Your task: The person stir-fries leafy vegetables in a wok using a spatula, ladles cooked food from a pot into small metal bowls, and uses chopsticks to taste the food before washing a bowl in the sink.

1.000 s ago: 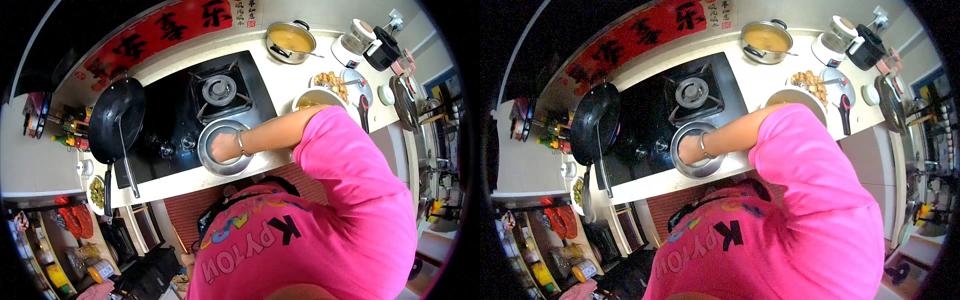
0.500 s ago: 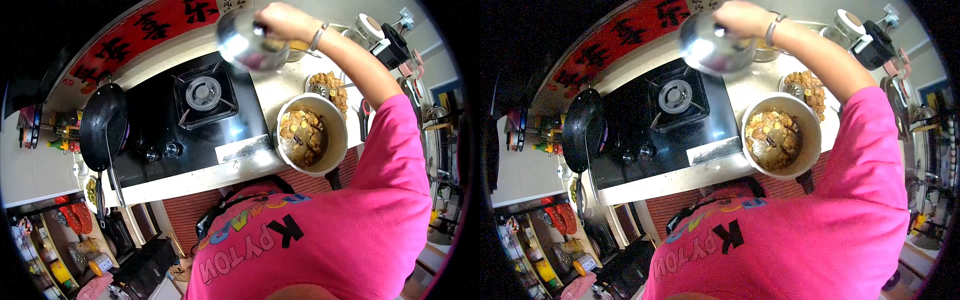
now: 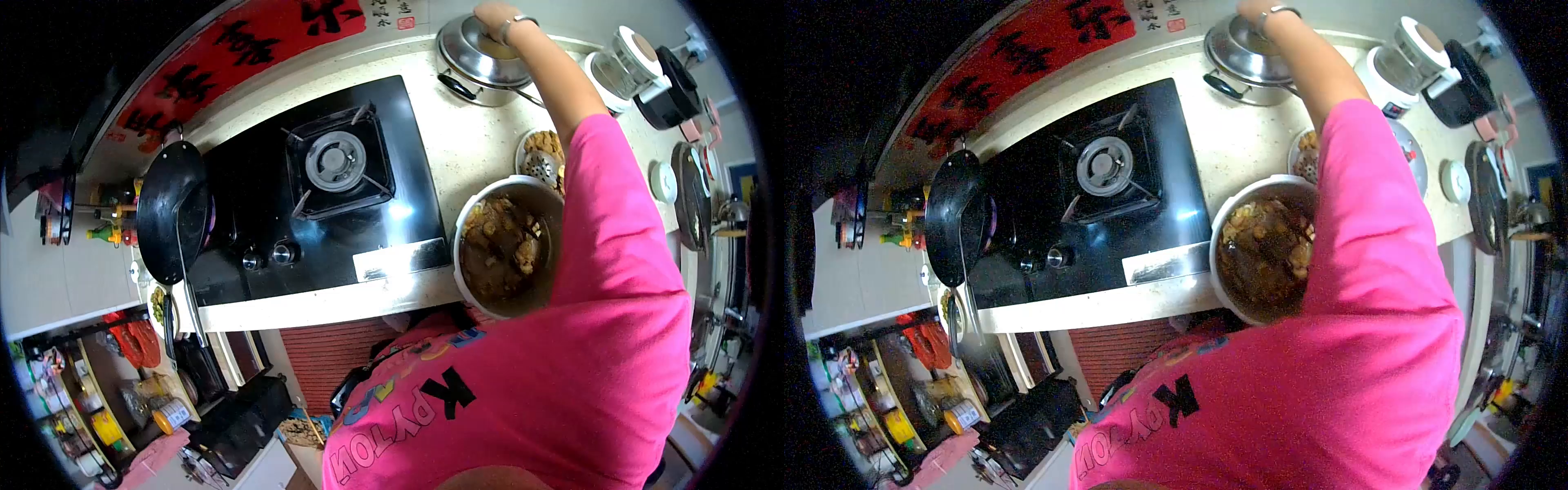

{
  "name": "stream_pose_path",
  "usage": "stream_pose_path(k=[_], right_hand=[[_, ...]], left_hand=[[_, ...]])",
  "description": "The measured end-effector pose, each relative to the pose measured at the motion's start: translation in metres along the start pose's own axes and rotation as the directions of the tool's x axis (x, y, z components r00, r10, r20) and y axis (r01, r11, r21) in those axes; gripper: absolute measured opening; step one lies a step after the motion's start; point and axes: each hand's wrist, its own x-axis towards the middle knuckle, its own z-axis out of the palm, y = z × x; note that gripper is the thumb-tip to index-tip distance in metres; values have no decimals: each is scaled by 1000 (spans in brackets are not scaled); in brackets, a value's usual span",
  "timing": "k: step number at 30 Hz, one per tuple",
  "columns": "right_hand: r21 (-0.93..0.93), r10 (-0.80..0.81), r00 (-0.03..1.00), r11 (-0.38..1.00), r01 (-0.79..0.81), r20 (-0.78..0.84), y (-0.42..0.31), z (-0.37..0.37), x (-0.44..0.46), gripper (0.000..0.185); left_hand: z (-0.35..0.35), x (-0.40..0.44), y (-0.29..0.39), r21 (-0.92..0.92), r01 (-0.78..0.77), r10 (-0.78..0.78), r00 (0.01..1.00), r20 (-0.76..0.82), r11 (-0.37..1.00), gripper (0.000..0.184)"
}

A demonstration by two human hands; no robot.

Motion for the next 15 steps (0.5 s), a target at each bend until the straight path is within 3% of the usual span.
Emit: stream_pose_path(k=[5, 7, 9, 10, 11, 12, 13, 14, 15], right_hand=[[69, -73, 988, 994, 83, -137, -9, -45, -55, 22], [71, -81, 984, 993, 93, -155, -9, -69, -98, 22], [-10, -46, 998, 999, 45, -44, 3, -77, -139, 23], [142, -44, 985, 987, 68, -169, 6, -82, -182, 23], [280, -24, 956, 954, 110, -293, 4, -90, -231, 24], [316, 52, 969, 948, 29, -242, 10, -102, -278, 25], [358, 125, 974, 932, -50, -189, 16, -110, -325, 27], [336, 127, 979, 939, -67, -161, 25, -115, -369, 22], [316, 121, 984, 946, -74, -133, 39, -120, -415, 18]], left_hand=[[-11, -8, 38, -50, -305, 305, 952, -9, 951, 27], [-17, -16, 72, -109, -497, 498, 867, -17, 861, 28], [-22, -29, 120, -122, -650, 650, 759, -44, 750, 28], [-29, -46, 155, -24, -658, 658, 753, -18, 753, 30], [-22, -52, 178, -156, -833, 817, 552, -164, 531, 35], [-9, -58, 205, -305, -893, 844, 424, -329, 330, 44], [-13, -69, 223, -599, -737, 865, 482, -140, 313, 51], [0, -71, 248, -796, -593, 915, 376, -143, 120, 55], [-9, -125, 286, -892, -443, 949, 310, -64, 85, 57]])
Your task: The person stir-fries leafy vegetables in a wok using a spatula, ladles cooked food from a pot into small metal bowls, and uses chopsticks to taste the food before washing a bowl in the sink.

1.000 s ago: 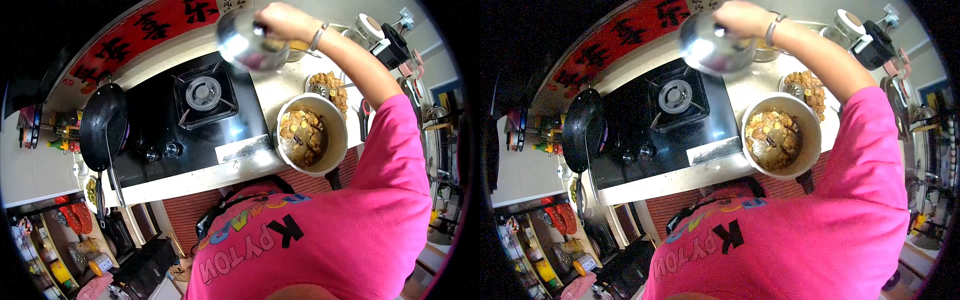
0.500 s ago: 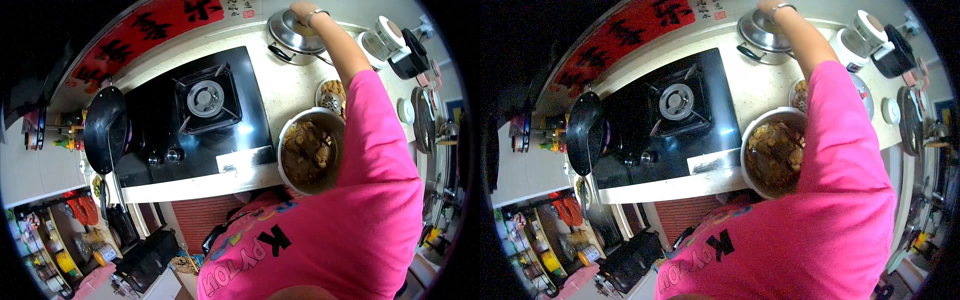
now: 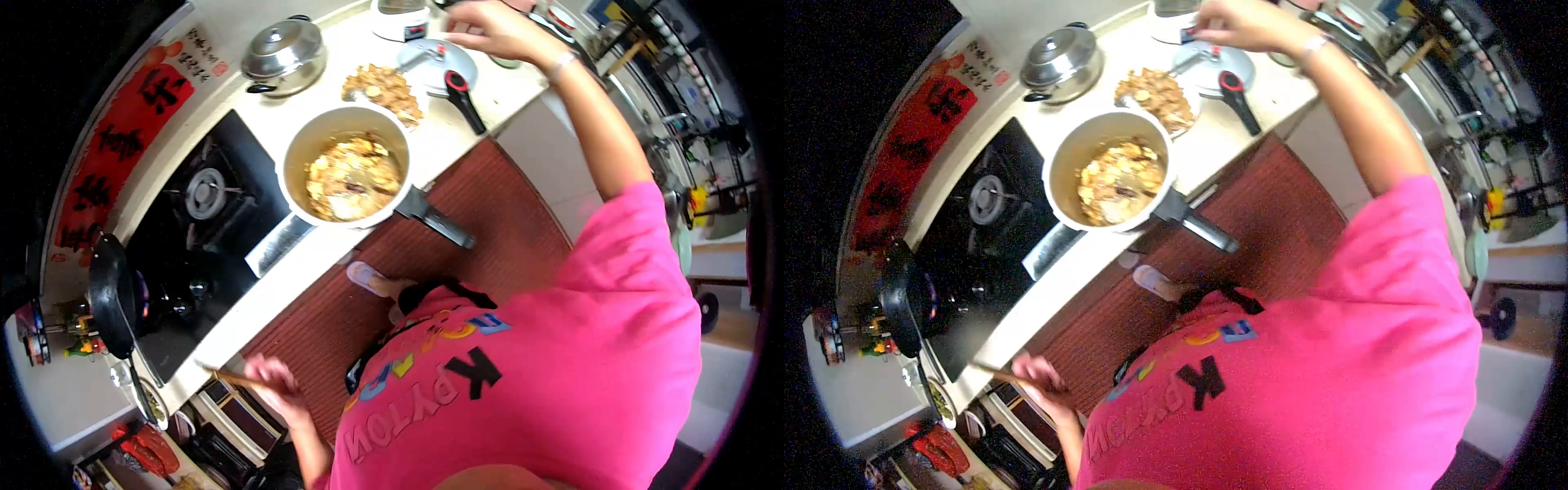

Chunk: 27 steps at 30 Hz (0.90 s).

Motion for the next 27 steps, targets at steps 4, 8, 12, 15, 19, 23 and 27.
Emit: stream_pose_path(k=[4, 8, 12, 15, 19, 23, 27], right_hand=[[-127, 349, 934, 933, -337, 81, 81, -36, -168, 18], [-45, 617, 784, 787, -615, 67, 122, -42, -305, 18], [49, 658, 748, 747, -663, 91, 182, -2, -418, 15], [189, 706, 695, 671, -717, 134, 220, 22, -475, 14], [371, 695, 701, 616, -695, 158, 268, 45, -502, 22], [338, 636, 770, 715, -612, 47, 323, 27, -469, 29], [279, 562, 820, 809, -517, -109, 403, 40, -434, 32]], left_hand=[[116, 13, 61, -221, 64, -24, 983, 180, 973, 37], [211, -14, 88, 142, 63, -133, 813, 566, 988, 32], [336, -38, 48, 106, 251, -239, 590, 771, 962, 26], [441, -33, 0, 243, 461, -490, 549, 677, 853, 33], [557, 7, -112, 483, 64, -377, 717, 587, 873, 56], [648, 71, -154, 550, 254, -529, 734, 426, 796, 58], [698, 127, -207, 797, -194, -135, 936, 325, 571, 30]])
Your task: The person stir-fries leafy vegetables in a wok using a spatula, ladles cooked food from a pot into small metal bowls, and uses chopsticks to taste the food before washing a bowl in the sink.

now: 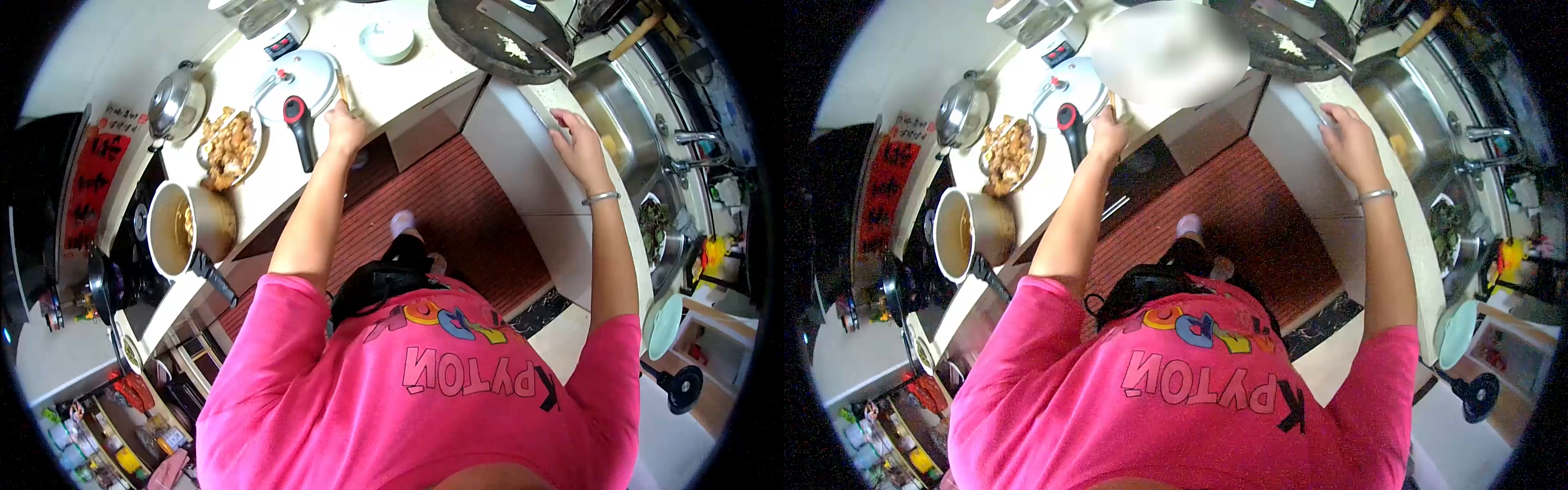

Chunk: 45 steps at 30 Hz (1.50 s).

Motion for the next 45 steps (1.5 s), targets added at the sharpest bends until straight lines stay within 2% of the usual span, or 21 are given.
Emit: stream_pose_path(k=[1, 3, 5, 6, 7, 11, 13, 15, 17, 19, 20, 21, 24, 25, 26, 30, 33, 38, 40, 42, 45], right_hand=[[-60, -36, 997, 998, 32, -66, 11, -1, 19, 34], [-109, 39, 998, 993, -45, -55, 35, 10, 55, 36], [-261, -4, 998, 965, -14, -67, 57, 11, 91, 40], [-315, -36, 994, 949, 2, -101, 71, 20, 108, 42], [-368, -65, 991, 930, 17, -119, 82, 23, 123, 44], [-564, 22, 1000, 826, -18, 1, 121, 26, 175, 55], [-564, 77, 997, 824, -46, 31, 138, 29, 190, 61], [-446, 167, 982, 888, -112, 86, 140, 31, 199, 63], [-413, 195, 973, 901, -130, 119, 147, 35, 207, 65], [-477, 220, 955, 873, -103, 197, 138, 29, 213, 65], [-487, 73, 985, 873, 12, 156, 153, 34, 211, 66], [-483, 76, 985, 876, 10, 158, 150, 28, 213, 66], [-355, 130, 980, 932, -69, 151, 139, 7, 227, 60], [-130, 177, 965, 980, -154, 193, 146, 3, 227, 54], [96, 212, 945, 965, -242, 251, 153, -1, 226, 51], [220, 181, 943, 944, -246, 278, 165, -9, 209, 48], [254, 156, 940, 937, -238, 304, 165, -16, 188, 46], [269, 118, 862, 922, -280, 492, 165, -35, 188, 43], [339, -66, 922, 938, -73, 381, 175, -21, 208, 41], [377, -91, 951, 926, -29, 296, 177, 6, 241, 41], [196, -146, 932, 977, 83, 332, 180, 24, 273, 39]], left_hand=[[10, 13, 8, 77, -71, 79, 991, -109, 995, 29], [19, 39, 22, -300, 110, -128, 991, -42, 948, 34], [14, 61, 44, -576, 298, -321, 945, 66, 761, 37], [22, 76, 33, -42, 119, -119, 993, 4, 992, 38], [31, 83, 22, 506, -105, 84, 994, 63, 856, 42], [16, 71, 33, 606, -310, 443, 893, -78, 732, 58], [5, 51, 41, 599, -425, 405, 897, 178, 678, 57], [-1, 29, 33, 438, -605, 494, 796, 350, 665, 55], [-3, 15, 42, 458, -528, 388, 845, 368, 715, 56], [-3, 8, 42, 361, -536, 437, 840, 323, 763, 53], [2, 8, 31, 342, -550, 460, 831, 313, 762, 50], [7, 9, 20, 325, -565, 484, 822, 299, 759, 47], [0, 6, 21, 315, -588, 501, 805, 318, 745, 39], [-1, 1, 18, 300, -612, 513, 784, 349, 732, 37], [2, -3, 16, 278, -521, 437, 844, 311, 807, 38], [-2, -7, 38, 393, -338, 309, 941, 136, 855, 40], [7, -15, 25, 221, -243, 234, 970, 66, 945, 37], [15, -12, 46, 219, -379, 376, 925, 55, 899, 29], [16, 12, 81, 150, -435, 434, 900, 44, 888, 20], [26, 58, 134, 50, -522, 524, 850, -44, 851, 18], [49, 139, 197, 10, -596, 593, 798, -106, 803, 18]])
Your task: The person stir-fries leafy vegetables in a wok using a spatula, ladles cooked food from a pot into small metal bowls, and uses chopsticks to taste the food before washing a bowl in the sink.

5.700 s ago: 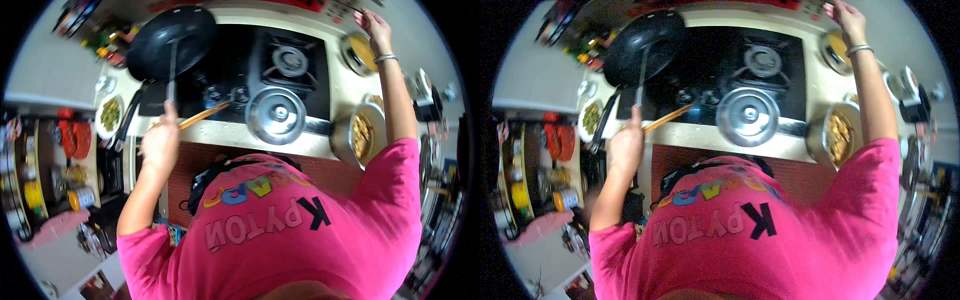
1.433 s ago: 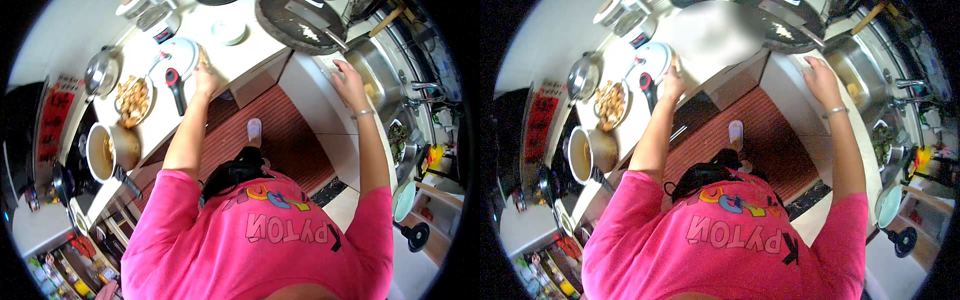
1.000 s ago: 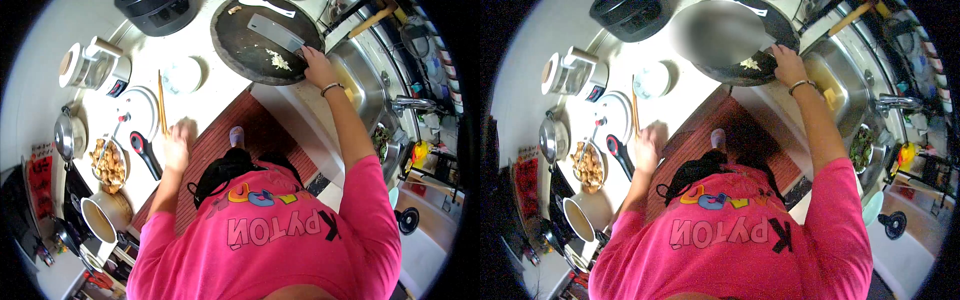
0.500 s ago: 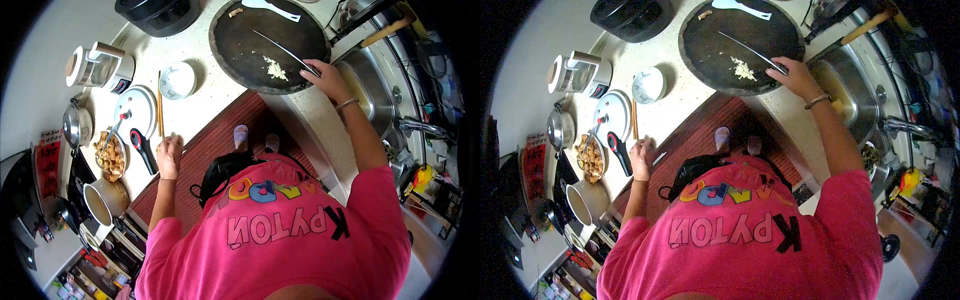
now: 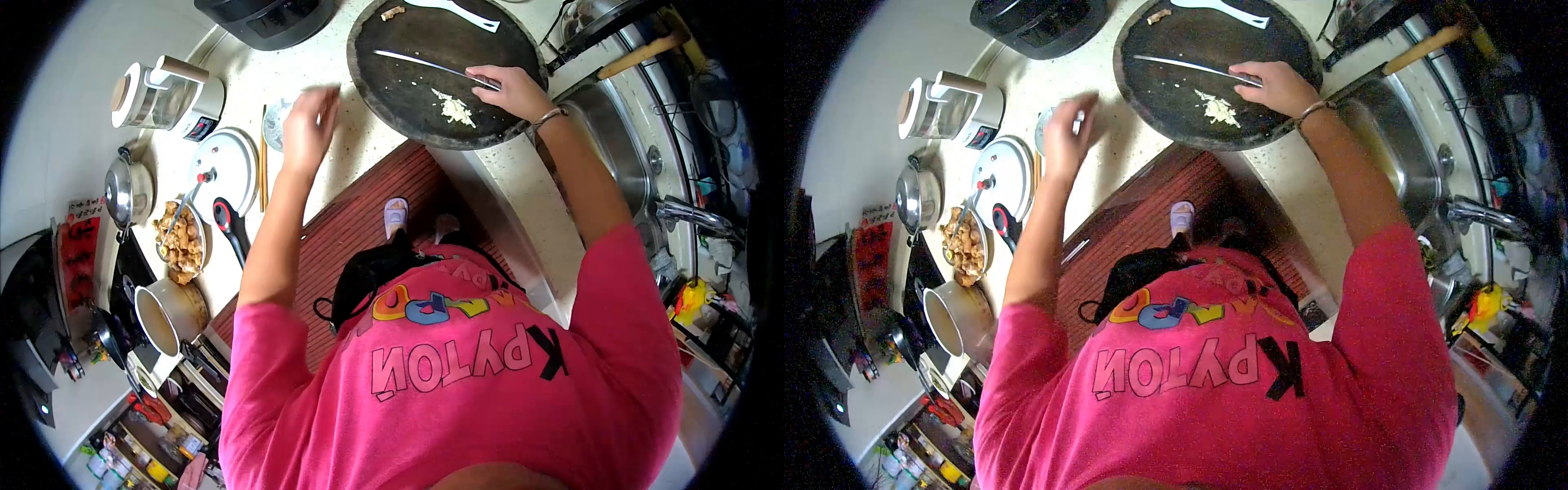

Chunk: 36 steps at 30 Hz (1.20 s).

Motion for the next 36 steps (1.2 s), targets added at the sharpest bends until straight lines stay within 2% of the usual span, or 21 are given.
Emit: stream_pose_path(k=[2, 3, 4, 6, 7, 8, 9, 10, 11, 12, 13, 14, 15, 16, 18, 20, 22, 24, 26, 34, 36], right_hand=[[10, 25, 997, 1000, -26, 69, -8, -9, -17, 38], [17, 42, 989, 999, -44, 140, -10, -14, -30, 36], [39, -88, 989, 996, 84, 119, -3, -14, -46, 34], [-57, 50, 989, 997, -42, 136, -17, -21, -72, 34], [-57, 61, 989, 997, -54, 133, -19, -19, -85, 34], [-12, 76, 996, 997, -75, 41, -19, -18, -96, 33], [33, 88, 995, 996, -87, -55, -22, -16, -104, 33], [34, 92, 994, 995, -90, -62, -28, -16, -112, 33], [170, 385, 923, 911, -376, -22, -40, -18, -125, 29], [287, 638, 768, 727, -624, 55, -51, -18, -140, 26], [293, 648, 759, 717, -633, 54, -57, -9, -155, 26], [597, 723, 681, 498, -629, 114, -62, 6, -170, 25], [817, 764, 613, 212, -537, 204, -69, 16, -183, 27], [887, 788, 582, 104, -450, 203, -92, 22, -183, 33], [919, 769, 535, -173, -355, 351, -88, 56, -205, 34], [924, 762, 562, -124, -361, 321, -90, 85, -207, 34], [928, 752, 591, -75, -365, 293, -101, 98, -195, 35], [921, 703, 611, -175, -347, 364, -116, 101, -173, 35], [932, 711, 613, -182, -313, 345, -125, 105, -151, 32], [932, 576, 733, -247, -265, 361, -126, 127, -121, 26], [926, 580, 722, -268, -267, 376, -128, 127, -123, 25]], left_hand=[[24, 49, -5, -73, 128, -130, 991, -14, 989, 18], [43, 68, -24, -79, 97, -99, 995, -18, 992, 19], [61, 83, -42, -84, 66, -68, 997, -24, 994, 20], [86, 103, -56, -31, 14, -11, 997, 81, 999, 19], [97, 109, -62, -98, 53, -34, 982, 186, 994, 27], [106, 105, -66, -102, 49, -28, 981, 194, 994, 27], [115, 103, -70, -95, -60, 66, 996, 63, 994, 34], [115, 106, -59, -74, -167, 162, 984, -68, 983, 41], [109, 98, -48, -19, -132, 130, 988, -82, 991, 49], [102, 87, -34, -31, -152, 149, 984, -100, 988, 47], [97, 71, -13, -111, -145, 136, 987, -83, 983, 42], [85, 49, 23, -221, 31, -4, 993, 122, 975, 46], [90, 30, 35, -207, 79, -18, 959, 282, 975, 55], [103, 13, 41, -104, -16, 49, 946, 320, 994, 69], [126, -16, 57, 100, -41, 3, 934, 357, 994, 87], [137, -20, 76, 119, 9, -51, 934, 355, 993, 90], [144, -17, 87, 20, 23, -29, 931, 364, 1000, 90], [148, -9, 91, -97, 40, -4, 939, 344, 994, 84], [153, -3, 92, -188, 66, 10, 925, 379, 980, 80], [155, 9, 92, -233, 130, -50, 945, 322, 964, 78], [146, 13, 90, -360, 117, -16, 963, 270, 926, 85]])
